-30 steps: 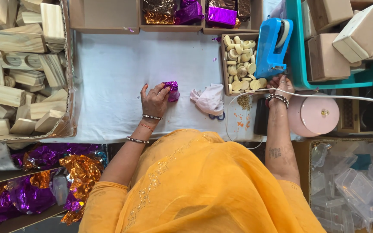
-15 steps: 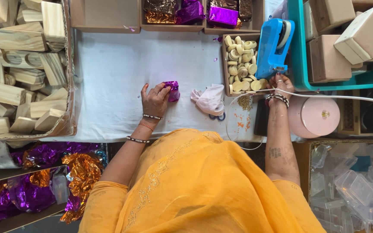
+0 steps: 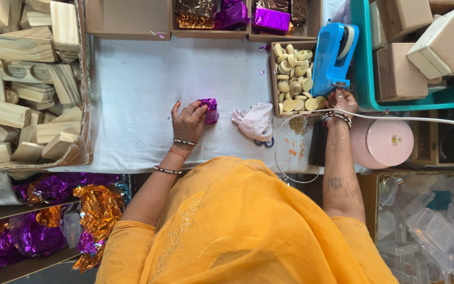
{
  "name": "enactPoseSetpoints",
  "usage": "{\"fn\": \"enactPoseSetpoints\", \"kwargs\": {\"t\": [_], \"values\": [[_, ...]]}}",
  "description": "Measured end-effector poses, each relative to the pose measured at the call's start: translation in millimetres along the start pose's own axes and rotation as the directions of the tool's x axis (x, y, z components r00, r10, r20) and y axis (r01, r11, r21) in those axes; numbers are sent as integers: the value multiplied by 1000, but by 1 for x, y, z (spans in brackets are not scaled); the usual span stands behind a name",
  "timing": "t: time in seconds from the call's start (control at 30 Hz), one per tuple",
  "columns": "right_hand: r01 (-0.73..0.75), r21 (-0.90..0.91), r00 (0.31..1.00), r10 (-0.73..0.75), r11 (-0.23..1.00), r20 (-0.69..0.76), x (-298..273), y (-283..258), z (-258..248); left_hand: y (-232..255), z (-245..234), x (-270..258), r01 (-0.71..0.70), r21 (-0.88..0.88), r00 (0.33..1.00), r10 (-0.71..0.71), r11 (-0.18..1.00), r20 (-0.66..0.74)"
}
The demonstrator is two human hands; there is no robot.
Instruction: The person wraps rectangular wooden blocks in colorful decorative foil and secures them with tape at a workstation.
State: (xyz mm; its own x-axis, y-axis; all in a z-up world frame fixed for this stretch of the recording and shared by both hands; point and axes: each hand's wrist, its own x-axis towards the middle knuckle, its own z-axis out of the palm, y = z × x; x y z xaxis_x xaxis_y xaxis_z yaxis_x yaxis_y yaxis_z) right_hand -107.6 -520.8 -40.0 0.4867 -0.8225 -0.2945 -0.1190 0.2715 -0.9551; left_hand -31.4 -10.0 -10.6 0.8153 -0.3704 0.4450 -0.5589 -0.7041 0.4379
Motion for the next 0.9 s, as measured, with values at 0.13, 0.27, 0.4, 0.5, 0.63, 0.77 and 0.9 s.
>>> {"fn": "enactPoseSetpoints", "kwargs": {"t": [0.13,0.27,0.4,0.5,0.63,0.77,0.9], "values": [[-7,3,1000,7,1000,-7,1,2,1,0,1,0,12,6,1000,-12,1000,5],[25,-18,1000,-26,1000,-17,2,2,3,0,1,2,14,3,1000,-14,1000,5],[133,-87,990,-137,987,-44,-3,2,4,1,0,4,11,-1,1000,-11,1000,-5],[187,-98,981,-191,977,-34,-13,-8,8,1,0,5,9,-3,1000,-9,1000,-6],[340,-270,933,-360,901,-27,8,7,-1,1,0,5,9,-1,1000,-9,1000,-15],[349,-339,923,-384,874,-40,0,-1,3,2,0,4,14,-10,1000,-15,1000,-13],[379,-421,903,-429,824,-28,0,-3,3,1,-1,4,8,11,1000,-7,1000,-12]]}}
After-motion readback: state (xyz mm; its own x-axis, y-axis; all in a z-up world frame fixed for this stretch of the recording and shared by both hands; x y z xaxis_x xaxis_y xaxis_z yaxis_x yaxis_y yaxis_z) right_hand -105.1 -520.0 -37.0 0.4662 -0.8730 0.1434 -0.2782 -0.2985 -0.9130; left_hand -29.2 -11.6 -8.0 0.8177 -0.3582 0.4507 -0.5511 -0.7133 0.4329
